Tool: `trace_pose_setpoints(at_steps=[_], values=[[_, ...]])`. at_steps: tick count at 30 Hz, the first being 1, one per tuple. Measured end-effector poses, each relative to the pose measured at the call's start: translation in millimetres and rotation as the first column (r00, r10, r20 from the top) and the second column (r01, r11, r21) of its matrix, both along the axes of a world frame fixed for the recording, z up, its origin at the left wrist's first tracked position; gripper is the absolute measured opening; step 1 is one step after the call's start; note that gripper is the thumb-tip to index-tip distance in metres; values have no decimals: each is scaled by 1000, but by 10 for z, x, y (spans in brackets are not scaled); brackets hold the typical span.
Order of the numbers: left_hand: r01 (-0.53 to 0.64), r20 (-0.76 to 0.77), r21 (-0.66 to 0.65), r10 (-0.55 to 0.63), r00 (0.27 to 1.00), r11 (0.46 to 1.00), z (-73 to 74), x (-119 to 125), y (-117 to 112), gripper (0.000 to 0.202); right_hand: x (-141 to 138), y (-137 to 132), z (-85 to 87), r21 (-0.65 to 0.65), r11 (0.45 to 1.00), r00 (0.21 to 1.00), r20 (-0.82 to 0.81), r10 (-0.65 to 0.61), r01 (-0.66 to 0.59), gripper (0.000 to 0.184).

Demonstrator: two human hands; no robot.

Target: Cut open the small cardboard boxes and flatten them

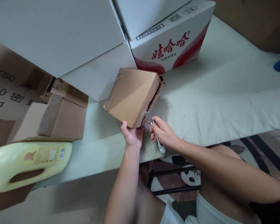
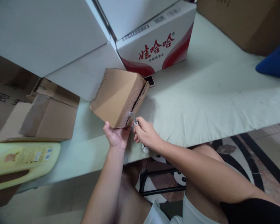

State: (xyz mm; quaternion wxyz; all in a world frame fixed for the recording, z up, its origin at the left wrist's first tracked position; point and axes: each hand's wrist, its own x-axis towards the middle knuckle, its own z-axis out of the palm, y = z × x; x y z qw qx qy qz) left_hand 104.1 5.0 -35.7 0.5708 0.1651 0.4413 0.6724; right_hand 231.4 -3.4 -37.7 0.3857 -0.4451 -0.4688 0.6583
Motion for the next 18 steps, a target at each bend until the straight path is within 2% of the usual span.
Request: trace_pose_setpoints(at_steps=[10,18], values=[[60,31,-22,-59,998,998,-13,-25,-14,64,26,29,25,-15,1000,998,69,9,-8,9],[38,-2,-3,-38,999,999,-18,-10,-18,58,32,20,20,-10,1000,991,134,-10,11,12]])
